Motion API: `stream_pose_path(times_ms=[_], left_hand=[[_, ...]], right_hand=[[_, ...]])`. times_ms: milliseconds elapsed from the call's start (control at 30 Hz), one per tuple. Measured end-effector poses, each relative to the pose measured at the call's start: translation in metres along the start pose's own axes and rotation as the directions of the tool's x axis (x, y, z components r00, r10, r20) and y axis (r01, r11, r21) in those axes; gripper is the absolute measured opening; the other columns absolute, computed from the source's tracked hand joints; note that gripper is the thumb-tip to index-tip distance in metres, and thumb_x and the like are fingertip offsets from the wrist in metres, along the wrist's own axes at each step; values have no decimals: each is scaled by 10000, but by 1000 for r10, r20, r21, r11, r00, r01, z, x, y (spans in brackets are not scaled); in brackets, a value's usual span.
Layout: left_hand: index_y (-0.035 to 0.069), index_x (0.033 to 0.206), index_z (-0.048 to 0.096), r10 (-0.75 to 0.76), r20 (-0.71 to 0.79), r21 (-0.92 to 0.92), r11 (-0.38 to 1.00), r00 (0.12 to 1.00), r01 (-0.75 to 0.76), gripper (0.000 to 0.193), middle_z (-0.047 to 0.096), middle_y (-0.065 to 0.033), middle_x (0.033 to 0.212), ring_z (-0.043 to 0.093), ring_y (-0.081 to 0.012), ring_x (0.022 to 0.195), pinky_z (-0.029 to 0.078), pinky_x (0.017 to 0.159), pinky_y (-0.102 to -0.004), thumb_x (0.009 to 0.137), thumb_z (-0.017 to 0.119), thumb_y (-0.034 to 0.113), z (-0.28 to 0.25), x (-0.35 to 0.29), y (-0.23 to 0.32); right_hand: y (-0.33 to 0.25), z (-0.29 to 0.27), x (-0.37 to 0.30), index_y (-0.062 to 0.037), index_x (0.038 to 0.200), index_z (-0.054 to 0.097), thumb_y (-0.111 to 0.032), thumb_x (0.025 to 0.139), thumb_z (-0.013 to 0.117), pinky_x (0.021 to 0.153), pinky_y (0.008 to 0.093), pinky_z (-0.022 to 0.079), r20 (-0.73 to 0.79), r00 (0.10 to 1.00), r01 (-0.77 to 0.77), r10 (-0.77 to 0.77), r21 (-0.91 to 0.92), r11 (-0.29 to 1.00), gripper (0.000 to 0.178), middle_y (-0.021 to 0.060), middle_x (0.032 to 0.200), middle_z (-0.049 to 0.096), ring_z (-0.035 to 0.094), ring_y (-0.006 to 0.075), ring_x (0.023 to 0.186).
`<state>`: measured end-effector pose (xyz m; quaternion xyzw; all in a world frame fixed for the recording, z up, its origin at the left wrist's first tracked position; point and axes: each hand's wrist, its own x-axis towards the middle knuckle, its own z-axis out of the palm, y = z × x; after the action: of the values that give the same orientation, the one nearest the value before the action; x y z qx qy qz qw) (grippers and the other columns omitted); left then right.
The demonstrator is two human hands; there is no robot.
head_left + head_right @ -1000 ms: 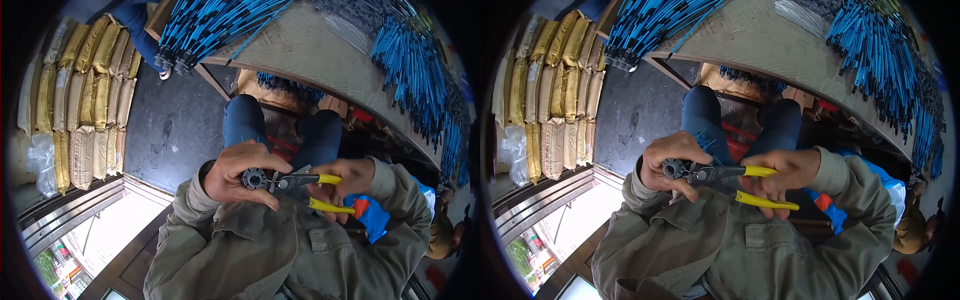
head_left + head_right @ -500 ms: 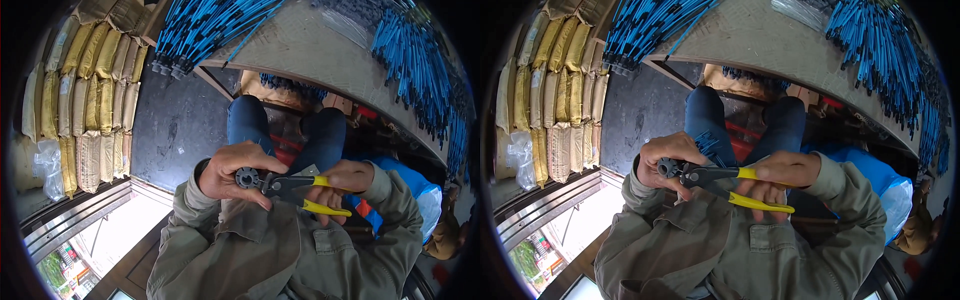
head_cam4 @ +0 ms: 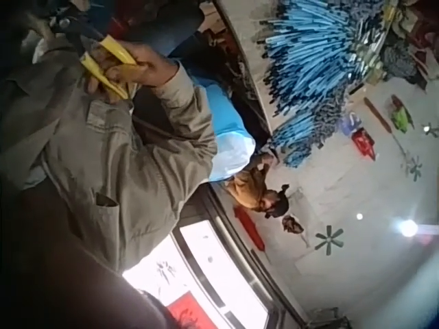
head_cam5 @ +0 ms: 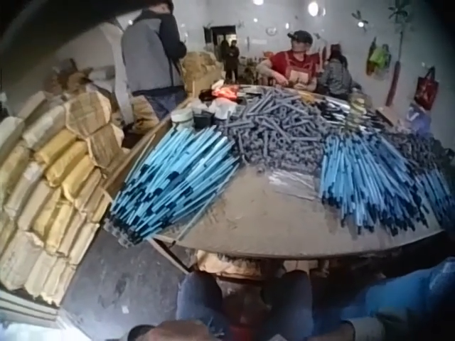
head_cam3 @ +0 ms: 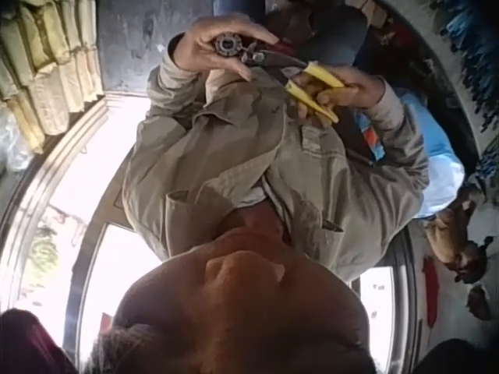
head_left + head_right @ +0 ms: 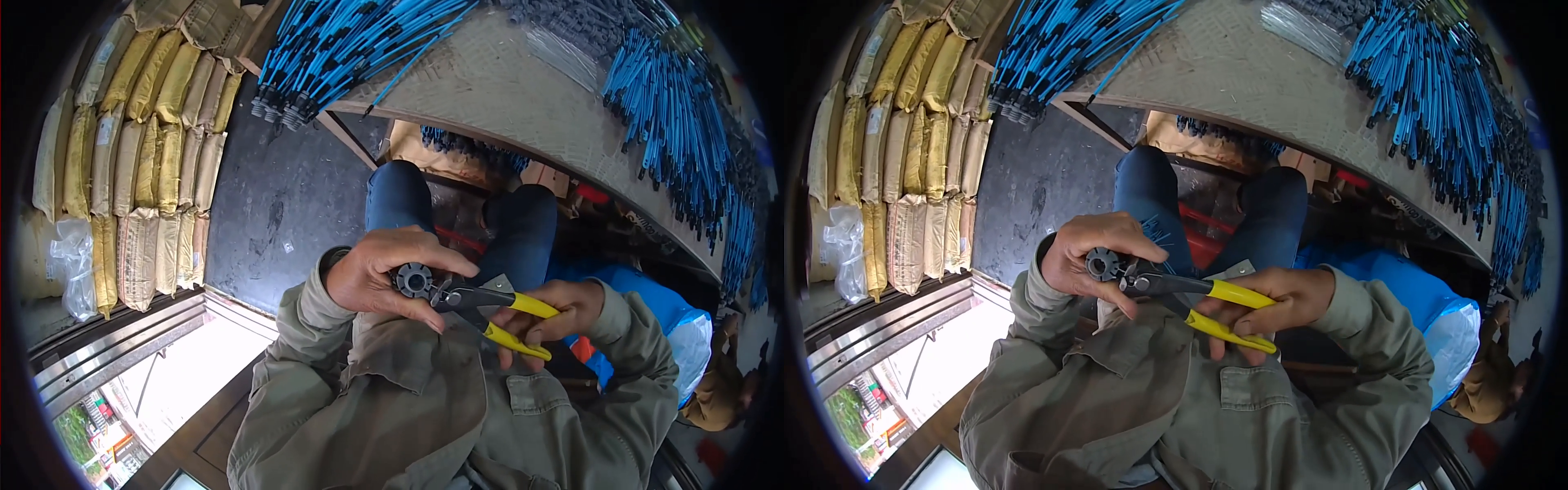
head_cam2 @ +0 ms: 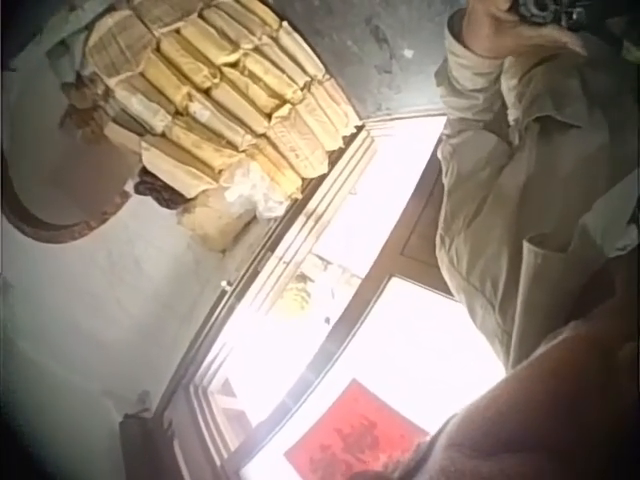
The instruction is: The person assembles cleaning mop attachments by threading a metal wire through a row of plastic rods, wrapping the rods around a plastic hub, and tightening and cutting the wire with pliers.
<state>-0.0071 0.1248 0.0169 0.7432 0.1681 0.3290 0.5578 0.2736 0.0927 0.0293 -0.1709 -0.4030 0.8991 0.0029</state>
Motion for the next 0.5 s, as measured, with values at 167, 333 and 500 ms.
stream_pose_path(times_ms=[167,333,500], left_hand=[[-13,1007,624,4,-87,-29,1000,996,-6,607,638,-111,924,591,-214,779,452,692,-304,512,860,246,7,-10,-4],[-5,1005,606,14,-259,32,999,966,-6,597,637,-114,923,599,-216,805,455,706,-305,528,855,256,12,-15,1],[-8,989,592,-42,-380,114,989,924,92,589,634,-104,883,605,-219,793,459,699,-300,538,850,270,18,-21,10]], right_hand=[[-11,12,-7,-29,1309,367,-149,863,598,595,265,481,-91,954,286,-285,-2,958,517,166,1074,557,611,189,753],[-13,39,16,-43,1108,582,-83,738,686,570,287,474,-188,692,-340,-697,-937,-85,387,153,968,558,584,216,685],[2,27,35,-38,934,647,-73,661,708,557,308,467,-161,577,-494,-801,-850,-185,282,138,921,541,556,235,655]])
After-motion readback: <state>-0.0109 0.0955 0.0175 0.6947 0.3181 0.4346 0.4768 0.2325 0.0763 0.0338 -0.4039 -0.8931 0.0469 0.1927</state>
